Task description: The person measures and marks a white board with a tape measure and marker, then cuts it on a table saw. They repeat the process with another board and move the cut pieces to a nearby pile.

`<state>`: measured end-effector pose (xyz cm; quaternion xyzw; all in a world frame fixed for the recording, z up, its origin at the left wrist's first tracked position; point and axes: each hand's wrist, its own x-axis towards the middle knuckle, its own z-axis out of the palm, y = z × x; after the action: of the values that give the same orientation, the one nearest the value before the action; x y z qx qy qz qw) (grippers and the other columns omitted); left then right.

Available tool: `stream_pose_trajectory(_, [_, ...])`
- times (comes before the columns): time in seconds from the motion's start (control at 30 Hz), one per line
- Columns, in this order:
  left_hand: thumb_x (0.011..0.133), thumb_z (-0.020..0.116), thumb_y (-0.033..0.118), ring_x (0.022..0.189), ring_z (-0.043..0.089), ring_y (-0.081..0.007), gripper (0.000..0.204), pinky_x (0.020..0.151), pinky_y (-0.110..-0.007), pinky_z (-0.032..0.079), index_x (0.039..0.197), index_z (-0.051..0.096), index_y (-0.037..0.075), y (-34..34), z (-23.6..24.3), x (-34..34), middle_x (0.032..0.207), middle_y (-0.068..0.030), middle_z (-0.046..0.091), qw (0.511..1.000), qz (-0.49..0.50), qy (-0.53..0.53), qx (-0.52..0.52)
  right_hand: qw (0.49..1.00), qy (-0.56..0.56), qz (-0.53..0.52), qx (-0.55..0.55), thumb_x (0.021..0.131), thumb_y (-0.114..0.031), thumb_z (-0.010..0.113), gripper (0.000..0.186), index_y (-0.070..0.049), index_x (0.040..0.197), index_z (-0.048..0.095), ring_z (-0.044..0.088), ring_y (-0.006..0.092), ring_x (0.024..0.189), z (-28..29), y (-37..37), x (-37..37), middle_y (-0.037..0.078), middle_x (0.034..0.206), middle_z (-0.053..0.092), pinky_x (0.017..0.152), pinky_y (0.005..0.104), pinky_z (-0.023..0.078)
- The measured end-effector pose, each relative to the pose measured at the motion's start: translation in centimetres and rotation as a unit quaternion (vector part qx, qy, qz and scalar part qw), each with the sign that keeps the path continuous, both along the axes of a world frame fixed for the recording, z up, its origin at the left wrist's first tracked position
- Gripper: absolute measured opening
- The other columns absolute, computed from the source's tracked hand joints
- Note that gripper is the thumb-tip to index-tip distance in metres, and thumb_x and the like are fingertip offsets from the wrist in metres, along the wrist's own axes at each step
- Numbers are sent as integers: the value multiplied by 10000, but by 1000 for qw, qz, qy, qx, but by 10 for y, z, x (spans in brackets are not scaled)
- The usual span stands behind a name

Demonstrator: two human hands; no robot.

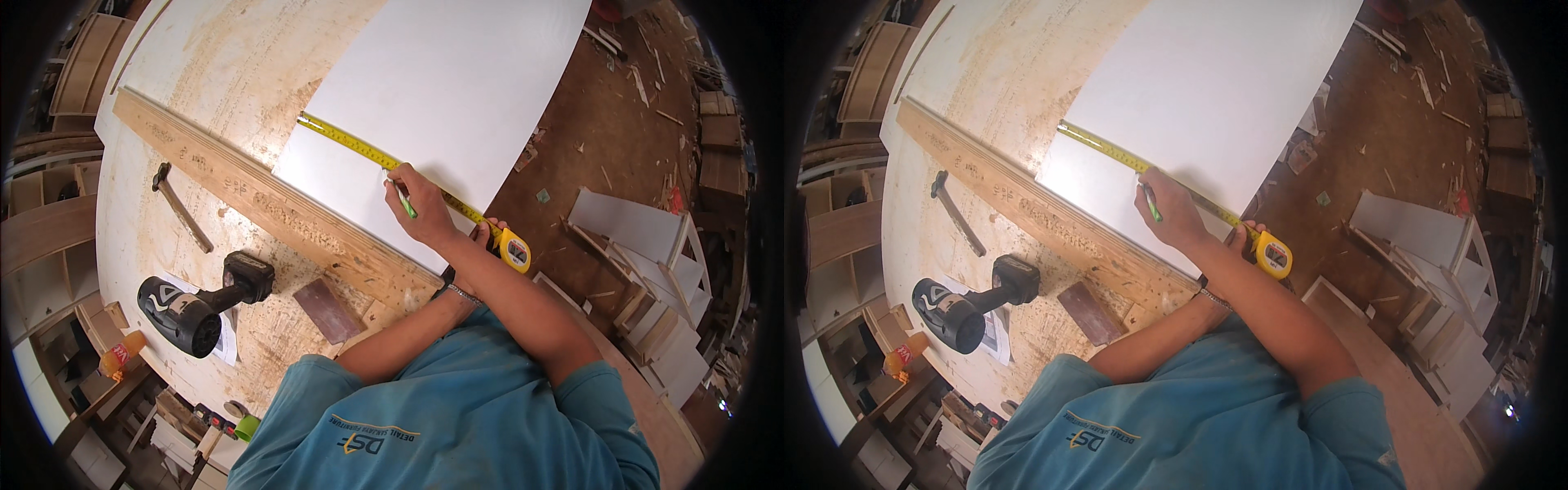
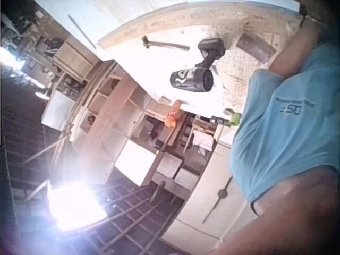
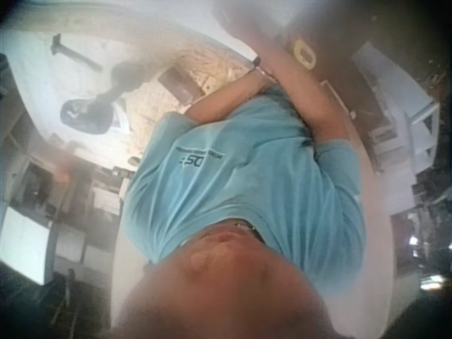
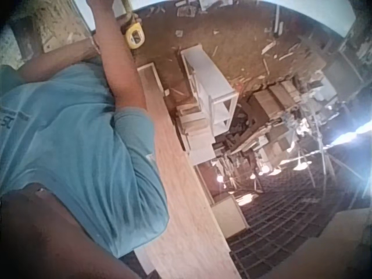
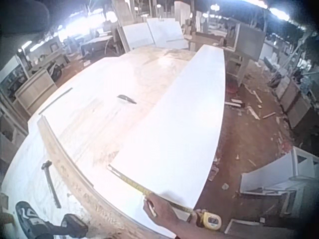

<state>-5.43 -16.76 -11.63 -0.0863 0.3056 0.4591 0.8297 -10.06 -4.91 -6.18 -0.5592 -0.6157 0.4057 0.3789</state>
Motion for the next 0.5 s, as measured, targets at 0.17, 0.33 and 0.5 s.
stream_pose_trajectory(0.17, [1092, 540, 358, 1187, 606, -227, 309, 1049, -412, 520, 1241, 528, 87, 1, 0, -2, 1161, -72, 638, 1000, -11, 14, 11, 1000, -8, 8, 2, 1004, -86, 632, 121, -29, 1078, 556, 727, 252, 834, 1, 2, 2, 154, 890, 701, 762, 362, 564])
stream_pose_trajectory(0.33, [1091, 555, 341, 1124, 605, -182, 285, 1020, -373, 518, 1182, 561, 71, 4, 10, -2, 1129, -61, 646, 1000, -8, 20, -9, 1000, -3, 1, -21, 1002, -88, 635, 120, -31, 1079, 562, 738, 257, 844, 1, 1, 1, 153, 891, 713, 772, 365, 574])
stream_pose_trajectory(0.5, [1093, 551, 336, 1111, 608, -181, 275, 1019, -378, 519, 1179, 568, 75, 4, 7, -1, 1123, -59, 648, 1000, -7, 29, -7, 1000, 12, 5, -17, 1002, -93, 638, 118, -31, 1076, 570, 740, 259, 840, 1, 2, 2, 155, 895, 719, 779, 367, 578])
